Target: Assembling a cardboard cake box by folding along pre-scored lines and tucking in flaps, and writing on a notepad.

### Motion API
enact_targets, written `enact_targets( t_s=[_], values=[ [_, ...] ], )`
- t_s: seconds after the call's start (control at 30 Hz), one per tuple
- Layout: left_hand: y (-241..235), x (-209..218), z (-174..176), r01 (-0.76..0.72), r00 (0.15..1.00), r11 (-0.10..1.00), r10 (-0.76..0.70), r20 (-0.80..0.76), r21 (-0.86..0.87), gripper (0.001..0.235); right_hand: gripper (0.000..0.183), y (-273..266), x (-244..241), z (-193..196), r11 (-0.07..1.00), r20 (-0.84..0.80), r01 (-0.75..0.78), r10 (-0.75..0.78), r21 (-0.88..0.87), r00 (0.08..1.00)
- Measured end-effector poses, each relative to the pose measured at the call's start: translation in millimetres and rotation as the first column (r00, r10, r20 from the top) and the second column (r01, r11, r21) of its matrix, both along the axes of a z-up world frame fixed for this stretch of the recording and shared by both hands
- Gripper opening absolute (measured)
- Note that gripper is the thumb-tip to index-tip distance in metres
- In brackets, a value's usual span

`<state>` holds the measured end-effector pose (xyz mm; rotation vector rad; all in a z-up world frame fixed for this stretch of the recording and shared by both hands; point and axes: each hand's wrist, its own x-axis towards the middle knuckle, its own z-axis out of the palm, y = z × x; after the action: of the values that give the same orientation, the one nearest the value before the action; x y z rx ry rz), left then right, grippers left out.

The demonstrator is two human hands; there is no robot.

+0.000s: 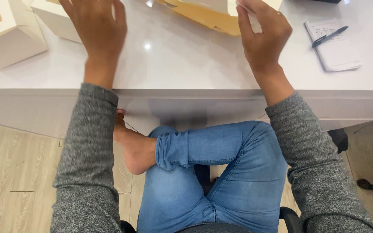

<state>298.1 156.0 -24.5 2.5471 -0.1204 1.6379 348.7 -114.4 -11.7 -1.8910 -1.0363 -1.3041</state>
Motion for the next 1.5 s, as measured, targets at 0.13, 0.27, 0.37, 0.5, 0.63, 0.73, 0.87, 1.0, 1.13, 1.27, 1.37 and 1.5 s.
enact_targets(
  t_s=[0.13,0.27,0.37,0.5,0.63,0.73,0.87,1.0,1.13,1.27,1.37,1.5],
  values=[
    [-79.1,-73.6,11.7,0.378,0.762,0.551,-0.642,-0.089,-0.744,0.036,0.04,0.9,-59.4,-1.8,0.996,0.065,0.06,-0.056,-0.068,0.996],
    [-107.5,-109.1,0.6,0.091,0.417,-0.004,-0.908,0.042,-0.996,0.086,0.022,19.0,-108.5,-13.0,0.888,0.156,-0.07,0.157,-0.455,0.975],
    [-110.7,-117.3,4.3,0.036,0.537,-0.366,-0.778,0.327,-0.93,0.057,0.056,11.0,-121.7,-21.8,0.646,-0.161,-0.338,0.317,-0.685,0.935],
    [-97.4,-122.8,-14.6,0.019,0.539,-0.326,-0.793,0.284,-0.945,0.077,0.051,-11.3,-140.0,-13.0,0.801,-0.476,-0.559,0.415,-0.212,0.775],
    [-90.6,-136.5,-14.4,0.135,0.451,-0.189,-0.863,0.23,-0.973,0.068,0.046,-40.1,-146.1,-39.0,0.948,-0.552,0.041,0.148,0.316,0.82],
    [-97.8,-146.3,-10.4,0.094,0.421,-0.204,-0.879,0.224,-0.974,0.07,0.053,-65.7,-125.5,-71.0,0.773,-0.668,0.061,0.503,0.632,0.549],
    [-113.2,-179.4,-4.0,0.21,0.434,-0.142,-0.873,0.222,-0.967,0.059,0.062,-63.5,-156.9,-61.2,0.611,-0.641,0.23,0.763,0.757,0.084],
    [-140.2,-213.1,-1.5,0.162,0.481,-0.452,-0.74,0.47,-0.877,0.07,0.051,-64.5,-188.3,-64.9,0.627,-0.621,0.005,0.77,0.779,0.147],
    [-154.9,-233.9,-23.3,0.161,0.418,0.068,-0.909,0.006,-0.985,0.071,0.063,-60.6,-220.6,-60.8,0.69,-0.67,-0.189,0.723,0.698,0.168],
    [-167.4,-246.8,-18.0,0.247,0.402,0.189,-0.913,-0.076,-0.95,0.093,0.065,-55.1,-238.0,-45.9,0.706,-0.72,-0.221,0.694,0.673,0.023],
    [-166.5,-251.7,-18.4,0.394,0.54,0.5,-0.805,-0.246,-0.772,0.083,0.069,-55.6,-233.9,-43.2,0.551,-0.584,-0.232,0.804,0.801,-0.107],
    [-156.8,-258.2,-19.7,0.466,0.686,0.68,-0.681,-0.254,-0.566,0.067,0.047,-58.2,-221.4,-57.6,0.512,-0.508,0.026,0.857,0.859,-0.092]
  ],
)
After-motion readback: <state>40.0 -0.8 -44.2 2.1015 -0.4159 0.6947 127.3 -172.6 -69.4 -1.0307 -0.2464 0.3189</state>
